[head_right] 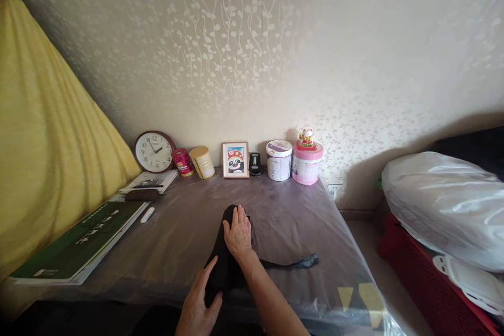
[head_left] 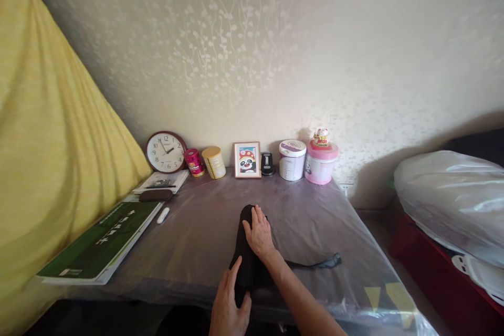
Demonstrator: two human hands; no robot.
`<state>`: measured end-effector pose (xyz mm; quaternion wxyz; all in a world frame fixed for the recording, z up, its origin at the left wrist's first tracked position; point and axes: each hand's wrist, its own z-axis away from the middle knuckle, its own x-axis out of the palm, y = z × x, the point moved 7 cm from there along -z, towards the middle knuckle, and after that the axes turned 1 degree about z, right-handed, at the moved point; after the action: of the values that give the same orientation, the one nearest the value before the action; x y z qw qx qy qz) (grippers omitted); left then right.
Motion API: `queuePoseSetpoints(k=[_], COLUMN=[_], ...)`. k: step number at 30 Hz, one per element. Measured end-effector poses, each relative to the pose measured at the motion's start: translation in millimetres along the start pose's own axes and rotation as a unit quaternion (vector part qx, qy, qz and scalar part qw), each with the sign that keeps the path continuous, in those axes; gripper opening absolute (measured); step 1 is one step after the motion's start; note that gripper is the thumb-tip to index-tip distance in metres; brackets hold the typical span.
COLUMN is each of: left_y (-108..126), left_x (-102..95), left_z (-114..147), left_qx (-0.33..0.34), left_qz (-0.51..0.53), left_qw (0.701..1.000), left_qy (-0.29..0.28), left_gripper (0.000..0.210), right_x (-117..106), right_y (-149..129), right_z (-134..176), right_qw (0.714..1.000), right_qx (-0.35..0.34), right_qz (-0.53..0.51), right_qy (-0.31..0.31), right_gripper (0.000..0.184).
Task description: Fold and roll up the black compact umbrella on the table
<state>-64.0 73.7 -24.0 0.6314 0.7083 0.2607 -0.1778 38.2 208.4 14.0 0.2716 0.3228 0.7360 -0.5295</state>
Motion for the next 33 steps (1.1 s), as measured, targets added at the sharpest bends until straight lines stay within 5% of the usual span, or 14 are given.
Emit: queuePoseSetpoints(k=[4,9,14,19,25,29,33], left_y=[-3.1,-3.1,-2.9,-3.8,4.4,6.5,6.4], left_x=[-1.5,-3.0,-2.7,-8.6,-11.3,-11.9,-12.4], left_z=[-2.3,-2.8,-2.2,-2.4,-1.7,-0.9,-0.2], left_qx=[-0.007,-0.008,-0.025,-0.075,-0.089,-0.091,-0.091], left_qz=[-0.006,-0.022,0.002,0.052,0.055,0.05,0.045], left_qw=[1.0,1.0,1.0,0.995,0.994,0.994,0.994], left_qy=[0.011,0.014,0.019,0.048,0.039,0.037,0.03], left_gripper=[0.059,0.058,0.058,0.057,0.058,0.057,0.057], right_x=[4.9,4.2,-4.4,-16.5,-46.6,-25.7,-23.4], right_y=[-16.8,-34.2,-10.0,-27.4,57.6,78.1,68.2], right_z=[-3.6,6.1,16.7,23.9,4.4,12.5,24.4], right_qw=[1.0,0.991,0.993,0.967,0.937,0.905,0.924], right_qx=[-0.01,-0.116,-0.02,-0.128,0.121,0.167,0.15], right_qz=[-0.01,-0.064,-0.088,-0.217,-0.32,-0.39,-0.351], right_qy=[-0.004,-0.007,0.075,-0.026,0.064,-0.021,-0.032], right_gripper=[0.05,0.043,0.045,0.031,0.038,0.043,0.04])
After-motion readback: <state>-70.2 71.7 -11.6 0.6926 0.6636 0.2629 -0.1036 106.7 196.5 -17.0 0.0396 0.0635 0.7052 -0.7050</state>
